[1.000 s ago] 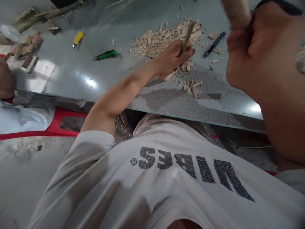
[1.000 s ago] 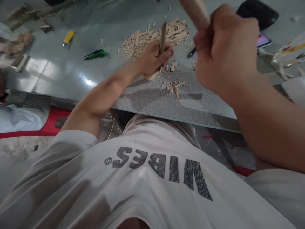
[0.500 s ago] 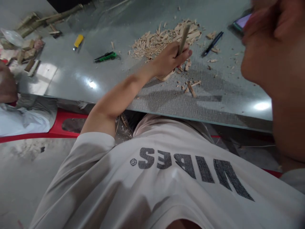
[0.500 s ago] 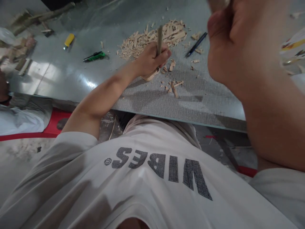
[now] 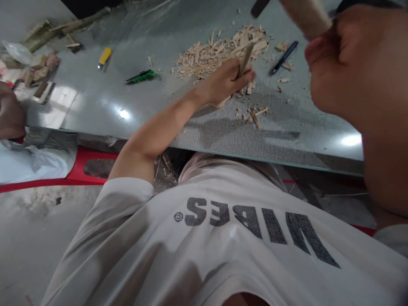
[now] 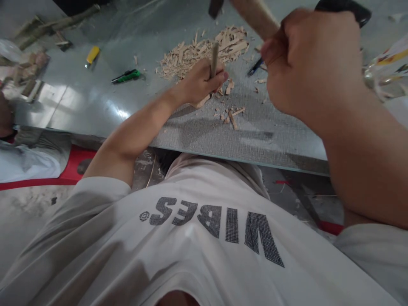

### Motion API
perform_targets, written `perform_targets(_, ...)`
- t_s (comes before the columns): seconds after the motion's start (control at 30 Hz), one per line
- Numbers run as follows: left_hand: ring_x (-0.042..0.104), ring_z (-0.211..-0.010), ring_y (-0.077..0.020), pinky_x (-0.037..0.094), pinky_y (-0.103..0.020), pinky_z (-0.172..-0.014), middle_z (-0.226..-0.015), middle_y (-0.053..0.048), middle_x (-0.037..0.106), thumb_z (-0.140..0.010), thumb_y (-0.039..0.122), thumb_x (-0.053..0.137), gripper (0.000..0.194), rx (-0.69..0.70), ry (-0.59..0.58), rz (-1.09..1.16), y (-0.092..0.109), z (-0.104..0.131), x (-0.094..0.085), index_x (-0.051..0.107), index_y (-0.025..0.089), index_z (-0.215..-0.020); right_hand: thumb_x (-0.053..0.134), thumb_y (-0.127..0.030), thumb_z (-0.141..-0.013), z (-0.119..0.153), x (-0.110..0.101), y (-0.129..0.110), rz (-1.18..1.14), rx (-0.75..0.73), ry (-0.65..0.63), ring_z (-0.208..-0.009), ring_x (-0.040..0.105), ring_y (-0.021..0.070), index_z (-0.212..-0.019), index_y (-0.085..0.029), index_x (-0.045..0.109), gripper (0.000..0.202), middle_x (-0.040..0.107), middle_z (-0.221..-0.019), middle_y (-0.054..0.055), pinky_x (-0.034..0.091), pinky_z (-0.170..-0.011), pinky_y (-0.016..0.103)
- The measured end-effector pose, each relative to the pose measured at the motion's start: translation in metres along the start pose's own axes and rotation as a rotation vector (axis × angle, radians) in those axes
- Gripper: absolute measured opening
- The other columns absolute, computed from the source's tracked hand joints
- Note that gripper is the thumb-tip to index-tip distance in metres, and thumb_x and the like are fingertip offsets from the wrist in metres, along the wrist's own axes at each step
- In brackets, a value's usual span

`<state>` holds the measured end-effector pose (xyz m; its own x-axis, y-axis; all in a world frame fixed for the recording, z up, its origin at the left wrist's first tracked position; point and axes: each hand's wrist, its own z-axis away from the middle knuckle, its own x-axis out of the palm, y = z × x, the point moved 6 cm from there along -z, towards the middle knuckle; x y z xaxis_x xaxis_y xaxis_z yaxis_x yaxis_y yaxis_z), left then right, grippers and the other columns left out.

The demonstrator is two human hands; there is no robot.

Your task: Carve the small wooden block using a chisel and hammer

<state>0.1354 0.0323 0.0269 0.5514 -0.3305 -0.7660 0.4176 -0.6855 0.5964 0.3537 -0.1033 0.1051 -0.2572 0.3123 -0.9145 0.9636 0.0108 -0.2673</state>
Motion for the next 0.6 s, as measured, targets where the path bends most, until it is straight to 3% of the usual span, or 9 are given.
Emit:
perform_targets(0.1,0.087,-0.109,-0.0387,0.069,-0.073,-0.103,-0.082,-0.01,0.08,-0.097,0.122,0.042,0.09,-0.018,-0.009,-0.019,0.001,0.0,-0.002,0.086,0.044,-0.089,0.04,-0.068,-0.137,-0.002,-0.001,0.013,-0.092,0.021,0.224,-0.128,0.078,0.0217,-0.154,-0.023,0.084,0.065,0.079,-0.134,0.008,0.046,-0.11,0.057)
perform_targets(0.17,0.089,-0.114,-0.0386,0.069,-0.073,-0.1,-0.088,-0.009,0.086,-0.094,0.121,0.046,0.089,-0.033,-0.003,-0.023,0.005,-0.001,-0.005,0.091,0.044,-0.096,0.037,-0.084,-0.135,-0.007,0.006,0.025,-0.105,0.029,0.267,-0.147,0.077,0.0315,-0.16,-0.024,0.084,0.08,0.08,-0.147,0.011,0.045,-0.119,0.064)
perform_targets(0.2,0.089,-0.119,-0.0395,0.069,-0.073,-0.097,-0.092,-0.008,0.089,-0.091,0.12,0.05,0.087,-0.038,-0.02,-0.041,0.009,0.0,-0.006,0.093,0.045,-0.102,0.041,-0.087,-0.134,-0.009,0.011,0.031,-0.107,0.046,0.259,-0.144,0.077,0.0329,-0.161,-0.023,0.084,0.082,0.08,-0.147,0.013,0.045,-0.119,0.063)
perform_targets(0.27,0.088,-0.131,-0.0423,0.067,-0.073,-0.092,-0.098,-0.007,0.093,-0.081,0.12,0.06,0.085,-0.035,-0.078,-0.103,0.02,0.001,-0.007,0.096,0.048,-0.109,0.05,-0.083,-0.131,-0.012,0.018,0.04,-0.14,0.086,0.218,-0.121,0.073,0.0264,-0.162,-0.019,0.082,0.078,0.08,-0.14,0.015,0.044,-0.108,0.055)
perform_targets(0.33,0.086,-0.14,-0.0446,0.065,-0.073,-0.089,-0.1,-0.006,0.094,-0.074,0.121,0.065,0.086,-0.023,-0.118,-0.164,0.031,0.002,-0.009,0.097,0.05,-0.111,0.052,-0.075,-0.131,-0.013,0.019,0.04,-0.166,0.09,0.208,-0.101,0.057,0.0159,-0.163,-0.017,0.081,0.072,0.079,-0.134,0.015,0.037,-0.099,0.047)
perform_targets(0.4,0.085,-0.14,-0.0457,0.064,-0.074,-0.089,-0.098,-0.007,0.093,-0.073,0.122,0.064,0.087,-0.022,-0.107,-0.182,0.035,0.002,-0.011,0.096,0.05,-0.11,0.056,-0.066,-0.13,-0.012,0.015,0.032,-0.172,0.041,0.195,-0.095,0.043,0.0122,-0.157,-0.019,0.08,0.059,0.075,-0.13,0.013,0.031,-0.096,0.044)
perform_targets(0.47,0.085,-0.133,-0.0446,0.064,-0.074,-0.092,-0.095,-0.008,0.091,-0.079,0.124,0.06,0.087,-0.01,-0.05,-0.146,0.031,0.002,-0.012,0.094,0.05,-0.109,0.059,-0.054,-0.128,-0.01,0.008,0.018,-0.168,-0.011,0.181,-0.092,0.037,0.0119,-0.141,-0.02,0.075,0.04,0.067,-0.122,0.01,0.027,-0.094,0.042)
perform_targets(0.53,0.084,-0.123,-0.0423,0.064,-0.074,-0.095,-0.091,-0.008,0.088,-0.089,0.123,0.054,0.084,0.03,0.043,-0.081,0.023,0.001,-0.012,0.091,0.049,-0.107,0.062,-0.043,-0.124,-0.007,0.001,0.002,-0.161,-0.027,0.15,-0.089,0.035,0.0117,-0.122,-0.02,0.06,0.022,0.055,-0.11,0.006,0.024,-0.092,0.041)
perform_targets(0.6,0.083,-0.117,-0.0401,0.065,-0.073,-0.098,-0.088,-0.008,0.085,-0.097,0.121,0.053,0.081,0.059,0.113,-0.025,0.012,0.0,-0.011,0.089,0.048,-0.106,0.065,-0.033,-0.119,-0.005,-0.004,-0.009,-0.125,0.012,0.105,-0.086,0.032,0.0122,-0.109,-0.021,0.044,0.027,0.045,-0.102,0.004,0.024,-0.09,0.041)
